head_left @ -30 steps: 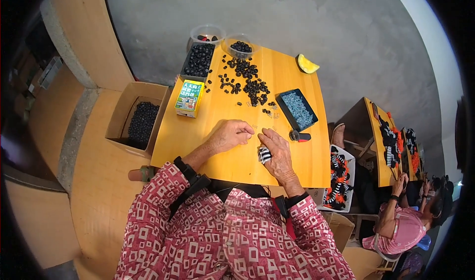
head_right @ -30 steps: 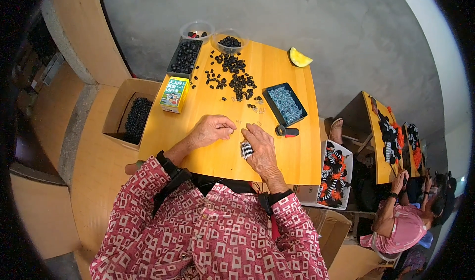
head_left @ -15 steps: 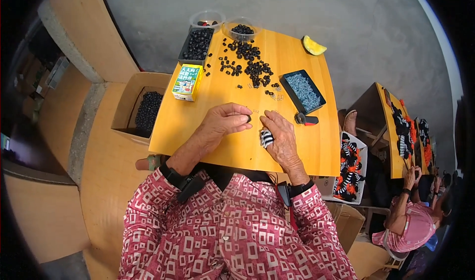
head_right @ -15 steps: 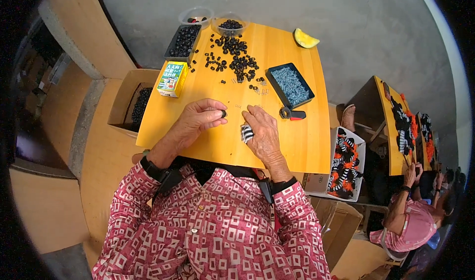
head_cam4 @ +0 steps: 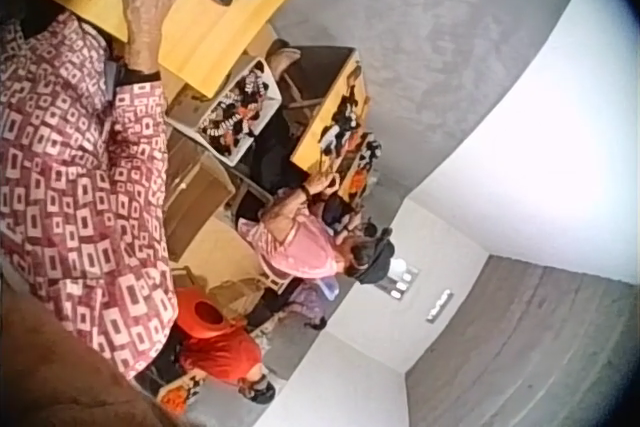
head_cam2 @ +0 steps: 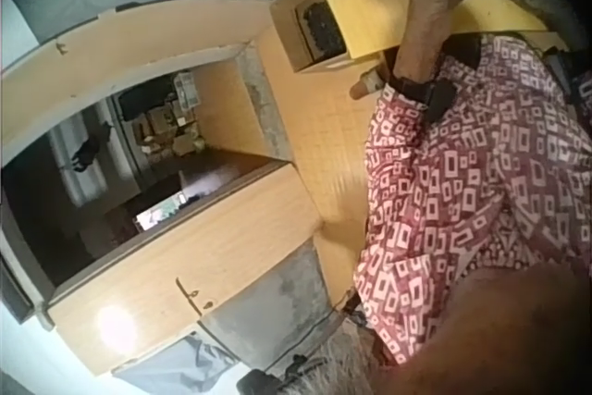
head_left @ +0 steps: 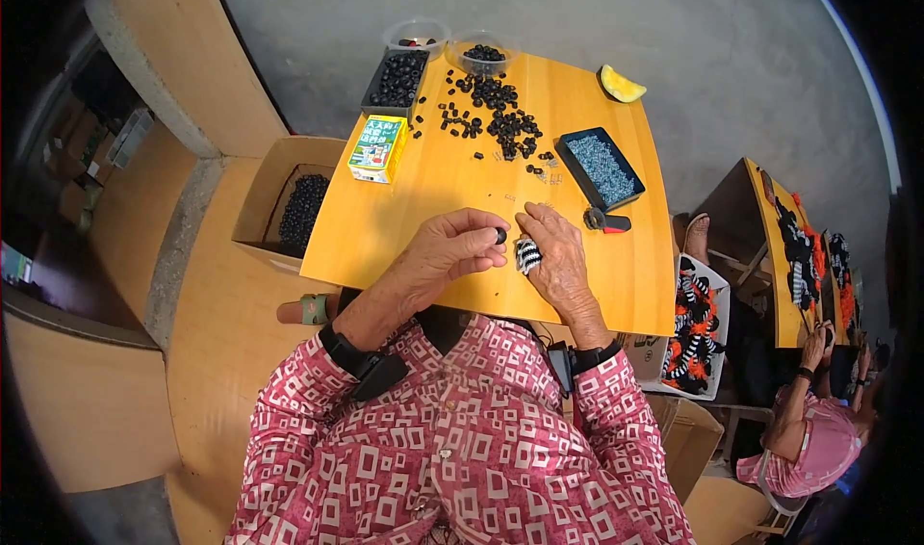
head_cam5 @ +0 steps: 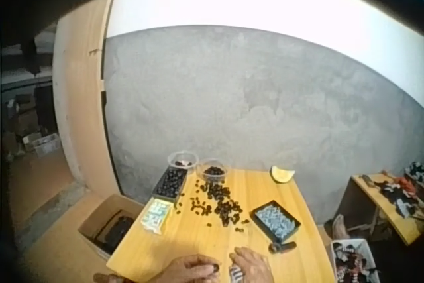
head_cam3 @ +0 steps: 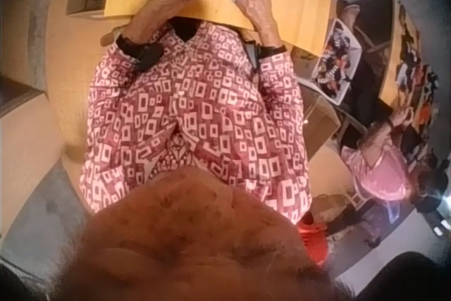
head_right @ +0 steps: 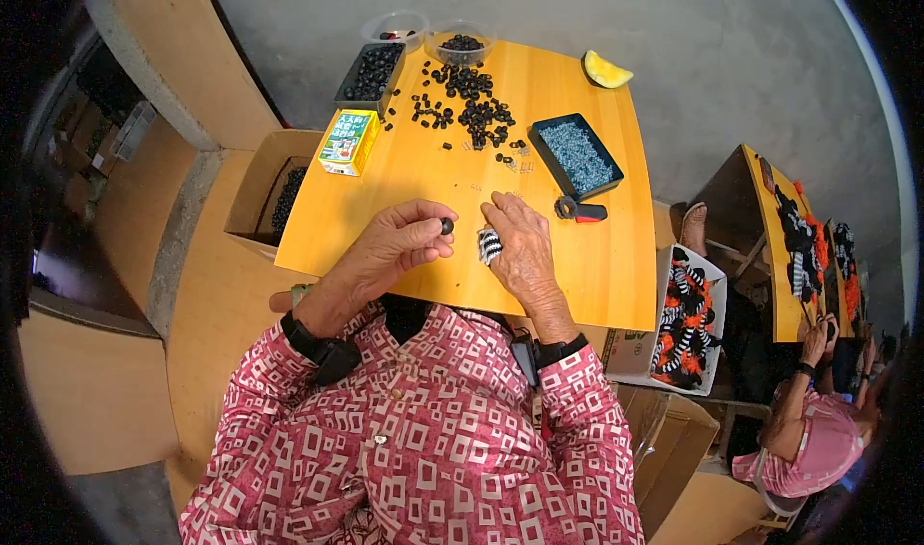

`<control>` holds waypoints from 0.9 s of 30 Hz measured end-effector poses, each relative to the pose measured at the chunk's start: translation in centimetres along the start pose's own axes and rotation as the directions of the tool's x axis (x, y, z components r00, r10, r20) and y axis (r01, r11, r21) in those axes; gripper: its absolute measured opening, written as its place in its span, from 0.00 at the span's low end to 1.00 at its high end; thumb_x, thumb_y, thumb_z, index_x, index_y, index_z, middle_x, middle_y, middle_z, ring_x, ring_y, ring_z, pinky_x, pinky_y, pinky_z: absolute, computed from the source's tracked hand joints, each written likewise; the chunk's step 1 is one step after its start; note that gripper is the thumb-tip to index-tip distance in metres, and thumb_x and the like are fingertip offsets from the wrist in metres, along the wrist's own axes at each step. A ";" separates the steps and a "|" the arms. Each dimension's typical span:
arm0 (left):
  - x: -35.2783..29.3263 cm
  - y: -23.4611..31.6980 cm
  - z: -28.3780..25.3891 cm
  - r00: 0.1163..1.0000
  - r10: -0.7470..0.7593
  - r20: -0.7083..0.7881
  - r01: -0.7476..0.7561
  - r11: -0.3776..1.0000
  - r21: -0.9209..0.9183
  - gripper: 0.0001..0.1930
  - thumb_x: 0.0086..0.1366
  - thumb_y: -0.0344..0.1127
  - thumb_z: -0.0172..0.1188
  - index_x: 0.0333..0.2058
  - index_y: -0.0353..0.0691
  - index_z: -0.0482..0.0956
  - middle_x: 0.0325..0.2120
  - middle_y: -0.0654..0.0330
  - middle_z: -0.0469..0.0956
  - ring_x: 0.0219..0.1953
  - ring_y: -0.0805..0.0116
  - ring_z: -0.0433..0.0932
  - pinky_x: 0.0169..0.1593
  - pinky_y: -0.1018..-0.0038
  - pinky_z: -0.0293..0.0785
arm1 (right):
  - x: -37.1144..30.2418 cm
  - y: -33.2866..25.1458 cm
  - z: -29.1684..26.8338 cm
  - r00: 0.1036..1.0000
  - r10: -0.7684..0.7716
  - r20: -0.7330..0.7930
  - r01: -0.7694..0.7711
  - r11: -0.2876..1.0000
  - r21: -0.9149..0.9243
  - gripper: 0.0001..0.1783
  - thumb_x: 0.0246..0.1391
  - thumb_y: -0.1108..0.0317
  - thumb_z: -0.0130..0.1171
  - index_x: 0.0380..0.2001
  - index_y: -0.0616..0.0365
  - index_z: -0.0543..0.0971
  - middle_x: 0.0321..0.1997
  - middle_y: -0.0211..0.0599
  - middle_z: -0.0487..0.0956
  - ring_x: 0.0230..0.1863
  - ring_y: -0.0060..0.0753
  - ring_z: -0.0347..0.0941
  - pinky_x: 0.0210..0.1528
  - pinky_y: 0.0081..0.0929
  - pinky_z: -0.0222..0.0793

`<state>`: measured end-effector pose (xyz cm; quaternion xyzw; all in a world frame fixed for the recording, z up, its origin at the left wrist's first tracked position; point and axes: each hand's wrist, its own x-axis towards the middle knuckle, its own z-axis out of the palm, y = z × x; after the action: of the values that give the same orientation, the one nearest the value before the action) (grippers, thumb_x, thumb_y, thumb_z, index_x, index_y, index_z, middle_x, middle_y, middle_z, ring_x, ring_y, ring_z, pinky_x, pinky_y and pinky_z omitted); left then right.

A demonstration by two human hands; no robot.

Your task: The person attaches black plastic pieces to a striped beaded craft piece by hand.

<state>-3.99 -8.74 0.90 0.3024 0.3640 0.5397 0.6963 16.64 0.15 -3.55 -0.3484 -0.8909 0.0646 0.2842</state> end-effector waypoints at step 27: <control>-0.1 0.0 -2.3 0.990 0.089 -0.113 -0.100 0.990 -0.096 0.11 0.66 0.28 0.60 0.47 0.37 0.77 0.40 0.61 0.79 0.42 0.73 0.82 0.45 0.84 0.80 | 3.3 -1.1 -3.1 0.972 -0.114 -0.204 0.101 0.992 -0.075 0.16 0.45 0.75 0.61 0.41 0.62 0.80 0.44 0.45 0.79 0.48 0.47 0.74 0.51 0.39 0.67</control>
<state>-5.94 -8.79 -0.41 0.2539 0.3585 0.6056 0.6635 15.78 1.24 0.87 -0.3135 -0.8754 -0.0164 0.3676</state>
